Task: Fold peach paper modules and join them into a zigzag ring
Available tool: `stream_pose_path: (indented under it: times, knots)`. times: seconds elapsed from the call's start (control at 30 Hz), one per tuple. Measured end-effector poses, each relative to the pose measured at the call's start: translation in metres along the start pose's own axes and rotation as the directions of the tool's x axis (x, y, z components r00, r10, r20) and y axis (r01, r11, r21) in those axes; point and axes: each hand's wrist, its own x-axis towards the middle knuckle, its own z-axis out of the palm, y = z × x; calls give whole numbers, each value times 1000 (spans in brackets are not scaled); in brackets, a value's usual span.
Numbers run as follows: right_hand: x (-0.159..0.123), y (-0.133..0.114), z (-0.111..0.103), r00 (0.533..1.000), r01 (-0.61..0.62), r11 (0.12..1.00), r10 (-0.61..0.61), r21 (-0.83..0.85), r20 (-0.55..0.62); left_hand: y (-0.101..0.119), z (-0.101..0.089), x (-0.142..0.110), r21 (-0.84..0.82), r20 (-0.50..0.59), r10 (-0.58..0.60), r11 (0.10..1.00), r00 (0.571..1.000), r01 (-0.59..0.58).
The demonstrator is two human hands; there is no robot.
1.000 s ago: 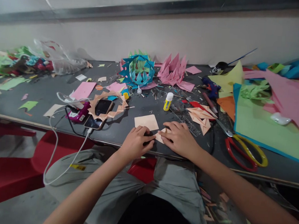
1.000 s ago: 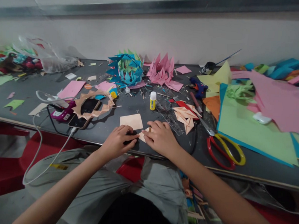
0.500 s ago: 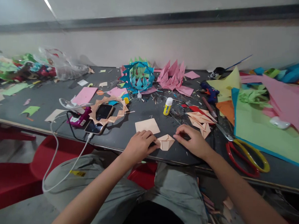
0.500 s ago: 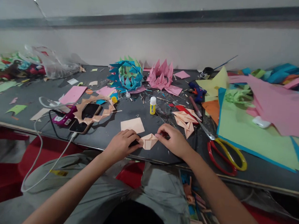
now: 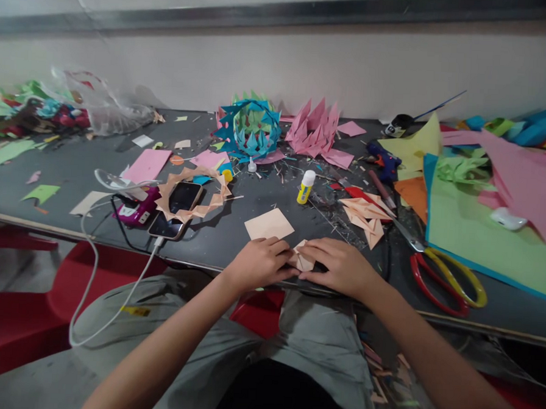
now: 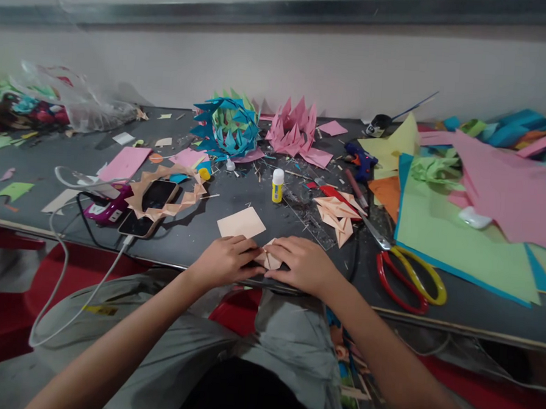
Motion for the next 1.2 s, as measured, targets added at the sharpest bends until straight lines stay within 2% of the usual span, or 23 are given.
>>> stream_pose_path:
  times: [0.13, 0.3, 0.43, 0.57, 0.67, 0.77, 0.9, 1.2]
  knots:
    - [-1, 4, -2, 1000, -21, 998, 19, 57, 24, -1, 0, 0, -74, 9, 34, 997, 999, -33]
    - [-2, 10, -7, 998, -42, 992, 36, 117, 55, 4, 4, 2, 74, -39, 51, 996, 998, -48]
    - [-3, 11, -6, 999, 8, 996, -12, 89, 49, 8, 7, 2, 74, -69, 24, 997, 997, -19]
    - [-4, 11, -3, 997, 72, 997, -72, 11, 30, 7, 8, 2, -128, -35, -49, 991, 998, 44]
    - [-4, 12, -3, 995, 89, 996, -89, 6, 47, 2, 6, 4, -320, 36, -136, 937, 990, 140]
    - [-2, 12, -5, 993, 77, 996, -81, 42, 82, -2, 3, 8, -424, 118, -182, 879, 976, 216]
    - [2, 11, -2, 998, 3, 990, -12, 144, 61, -6, 2, 11, -504, 168, -183, 829, 969, 244]
    - [10, 2, 6, 967, -252, 940, 256, 230, 14, -7, 8, 5, -651, 105, -205, 726, 973, 223]
